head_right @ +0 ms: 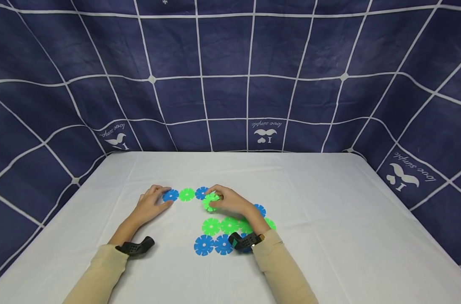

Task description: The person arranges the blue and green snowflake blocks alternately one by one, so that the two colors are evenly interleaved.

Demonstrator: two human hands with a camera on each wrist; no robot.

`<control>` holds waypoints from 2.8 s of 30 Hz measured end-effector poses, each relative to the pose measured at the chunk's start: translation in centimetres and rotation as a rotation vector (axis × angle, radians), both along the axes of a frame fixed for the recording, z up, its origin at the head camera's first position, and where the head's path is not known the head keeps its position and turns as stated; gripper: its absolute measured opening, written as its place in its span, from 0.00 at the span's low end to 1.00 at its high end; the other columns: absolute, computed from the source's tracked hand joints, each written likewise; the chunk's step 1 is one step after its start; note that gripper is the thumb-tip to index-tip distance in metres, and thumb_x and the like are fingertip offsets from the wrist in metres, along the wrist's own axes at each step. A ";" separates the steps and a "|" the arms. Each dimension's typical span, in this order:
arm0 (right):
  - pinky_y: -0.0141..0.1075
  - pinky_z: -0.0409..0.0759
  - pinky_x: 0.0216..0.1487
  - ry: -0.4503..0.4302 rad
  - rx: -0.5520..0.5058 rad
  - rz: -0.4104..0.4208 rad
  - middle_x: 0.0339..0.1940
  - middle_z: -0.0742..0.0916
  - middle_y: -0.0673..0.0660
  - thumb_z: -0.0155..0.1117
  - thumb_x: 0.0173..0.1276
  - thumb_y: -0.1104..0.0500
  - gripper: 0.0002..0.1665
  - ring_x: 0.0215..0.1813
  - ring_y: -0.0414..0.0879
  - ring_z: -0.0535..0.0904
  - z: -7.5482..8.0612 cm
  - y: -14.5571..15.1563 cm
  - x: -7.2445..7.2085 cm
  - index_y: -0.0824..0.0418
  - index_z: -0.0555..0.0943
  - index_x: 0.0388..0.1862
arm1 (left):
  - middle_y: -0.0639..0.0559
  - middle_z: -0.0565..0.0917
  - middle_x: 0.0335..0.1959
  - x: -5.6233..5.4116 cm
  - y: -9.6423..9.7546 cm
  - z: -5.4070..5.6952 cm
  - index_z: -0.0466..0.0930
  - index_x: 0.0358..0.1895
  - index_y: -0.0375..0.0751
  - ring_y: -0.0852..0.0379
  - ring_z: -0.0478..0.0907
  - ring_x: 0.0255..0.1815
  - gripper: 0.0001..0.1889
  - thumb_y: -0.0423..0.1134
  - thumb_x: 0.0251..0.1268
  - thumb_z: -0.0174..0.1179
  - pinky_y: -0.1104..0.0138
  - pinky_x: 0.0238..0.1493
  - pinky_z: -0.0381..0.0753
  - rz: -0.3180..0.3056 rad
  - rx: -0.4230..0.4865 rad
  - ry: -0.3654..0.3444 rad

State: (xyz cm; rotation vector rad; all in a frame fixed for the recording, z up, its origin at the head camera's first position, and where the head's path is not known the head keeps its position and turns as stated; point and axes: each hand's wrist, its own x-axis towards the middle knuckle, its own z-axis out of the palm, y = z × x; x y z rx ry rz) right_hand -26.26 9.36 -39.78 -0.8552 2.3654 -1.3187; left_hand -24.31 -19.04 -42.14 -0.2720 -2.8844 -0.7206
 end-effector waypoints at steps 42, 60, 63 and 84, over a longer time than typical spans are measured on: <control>0.48 0.62 0.55 0.332 0.242 -0.471 0.46 0.77 0.57 0.61 0.60 0.49 0.23 0.51 0.51 0.70 -2.2 0.7 -0.6 0.56 0.76 0.53 | 0.40 0.69 0.55 0.1 0.0 0.0 0.68 0.61 0.40 0.43 0.65 0.57 0.28 0.49 0.58 0.56 0.53 0.50 0.58 -0.006 0.023 -0.016; 0.43 0.61 0.49 0.386 0.288 -0.376 0.53 0.75 0.55 0.55 0.57 0.54 0.18 0.53 0.50 0.68 -2.4 1.1 -0.6 0.51 0.77 0.48 | 0.39 0.69 0.55 0.1 0.1 0.2 0.68 0.60 0.40 0.42 0.65 0.58 0.28 0.50 0.57 0.56 0.52 0.49 0.58 0.003 0.008 -0.021; 0.43 0.61 0.48 0.389 0.281 -0.373 0.53 0.75 0.54 0.55 0.57 0.54 0.18 0.53 0.50 0.68 -2.5 1.1 -0.6 0.50 0.77 0.48 | 0.39 0.69 0.55 0.1 0.1 0.2 0.69 0.60 0.40 0.42 0.65 0.58 0.28 0.50 0.57 0.56 0.53 0.49 0.58 0.005 0.007 -0.020; 0.44 0.60 0.51 0.400 0.288 -0.346 0.54 0.74 0.54 0.56 0.60 0.51 0.17 0.56 0.49 0.67 -2.6 1.2 -0.7 0.48 0.77 0.50 | 0.39 0.69 0.55 0.0 0.1 0.1 0.69 0.60 0.40 0.42 0.65 0.58 0.28 0.50 0.57 0.56 0.52 0.50 0.58 0.001 0.000 -0.011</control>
